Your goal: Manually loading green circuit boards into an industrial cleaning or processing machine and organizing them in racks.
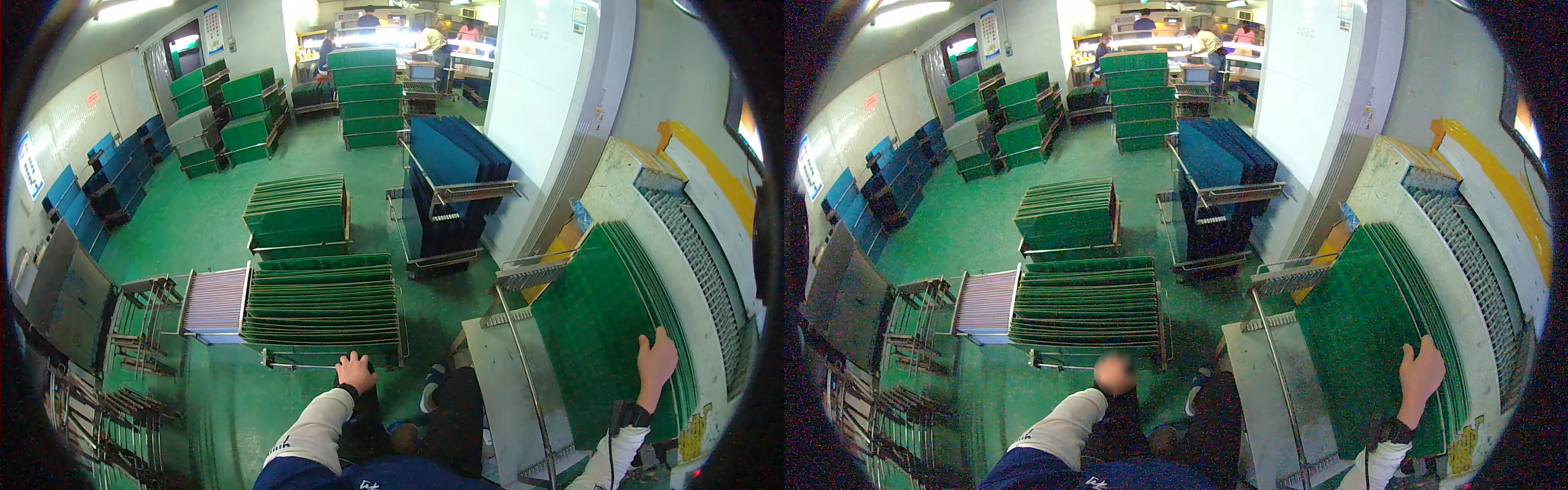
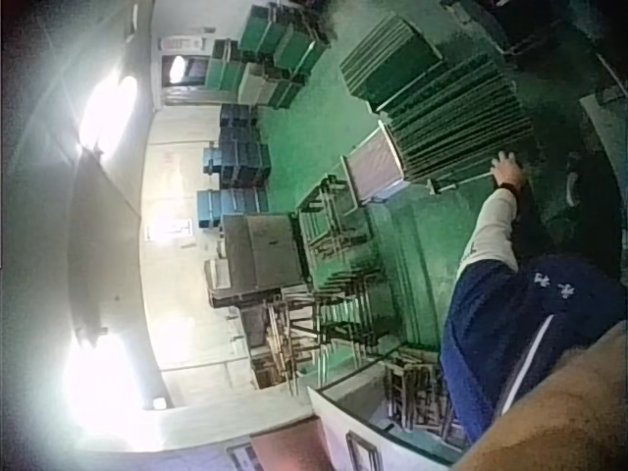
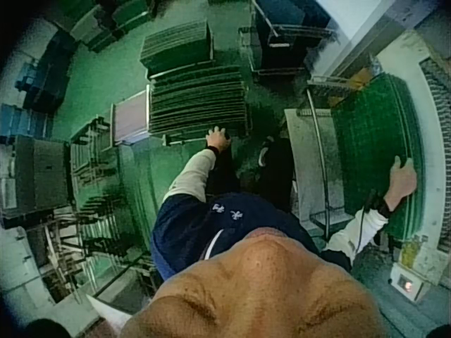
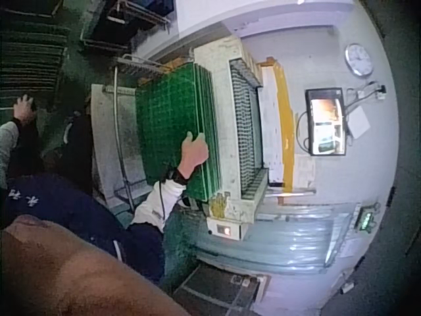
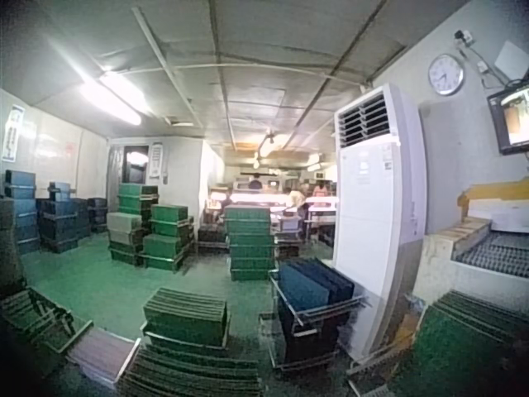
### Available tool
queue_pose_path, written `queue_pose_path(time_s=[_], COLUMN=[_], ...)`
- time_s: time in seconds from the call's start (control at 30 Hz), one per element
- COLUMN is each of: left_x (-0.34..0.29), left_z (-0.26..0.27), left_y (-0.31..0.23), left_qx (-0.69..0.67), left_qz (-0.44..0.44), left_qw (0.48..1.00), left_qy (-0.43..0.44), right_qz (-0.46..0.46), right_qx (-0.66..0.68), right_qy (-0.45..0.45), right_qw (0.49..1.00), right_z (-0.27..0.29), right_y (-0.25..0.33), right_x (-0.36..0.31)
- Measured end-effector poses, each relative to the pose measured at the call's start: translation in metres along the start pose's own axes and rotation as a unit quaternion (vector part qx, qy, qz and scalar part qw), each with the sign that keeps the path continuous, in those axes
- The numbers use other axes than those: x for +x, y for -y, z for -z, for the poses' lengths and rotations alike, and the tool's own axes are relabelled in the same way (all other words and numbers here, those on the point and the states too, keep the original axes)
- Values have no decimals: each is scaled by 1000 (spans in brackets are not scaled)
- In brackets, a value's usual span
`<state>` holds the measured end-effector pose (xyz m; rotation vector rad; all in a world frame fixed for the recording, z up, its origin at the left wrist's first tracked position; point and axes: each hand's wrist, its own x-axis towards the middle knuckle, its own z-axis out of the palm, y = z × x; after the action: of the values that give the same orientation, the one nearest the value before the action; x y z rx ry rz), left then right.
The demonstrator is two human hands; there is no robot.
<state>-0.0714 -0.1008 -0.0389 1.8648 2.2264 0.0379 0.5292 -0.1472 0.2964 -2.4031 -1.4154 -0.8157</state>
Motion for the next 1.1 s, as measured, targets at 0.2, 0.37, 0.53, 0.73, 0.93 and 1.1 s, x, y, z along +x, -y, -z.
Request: queue_pose_path(time_s=[0.2, 0.37, 0.53, 0.73, 0.93, 1.1], left_x=[-1, -1, 0, 0, 0, -1], left_z=[1, 3, 3, 0, 1, 2], left_y=[0, 0, 0, 1, 1, 0], left_qx=[0, -2, -4, -5, -10, -16], left_qz=[-2, -1, 1, 1, 0, -2], left_qw=[1000, 1000, 1000, 1000, 1000, 1000], left_qy=[-1, 4, 4, -1, 1, -4], right_qz=[-11, -15, -19, -20, -21, -10], right_qx=[13, 10, 8, 5, 6, 10], right_qy=[15, 22, 25, 34, 33, 17], right_qw=[1000, 1000, 999, 999, 999, 1000], right_z=[4, 7, 6, 12, 12, 5], right_y=[3, 5, 4, 8, 9, 3], right_x=[0, 1, 1, 2, 1, 0])
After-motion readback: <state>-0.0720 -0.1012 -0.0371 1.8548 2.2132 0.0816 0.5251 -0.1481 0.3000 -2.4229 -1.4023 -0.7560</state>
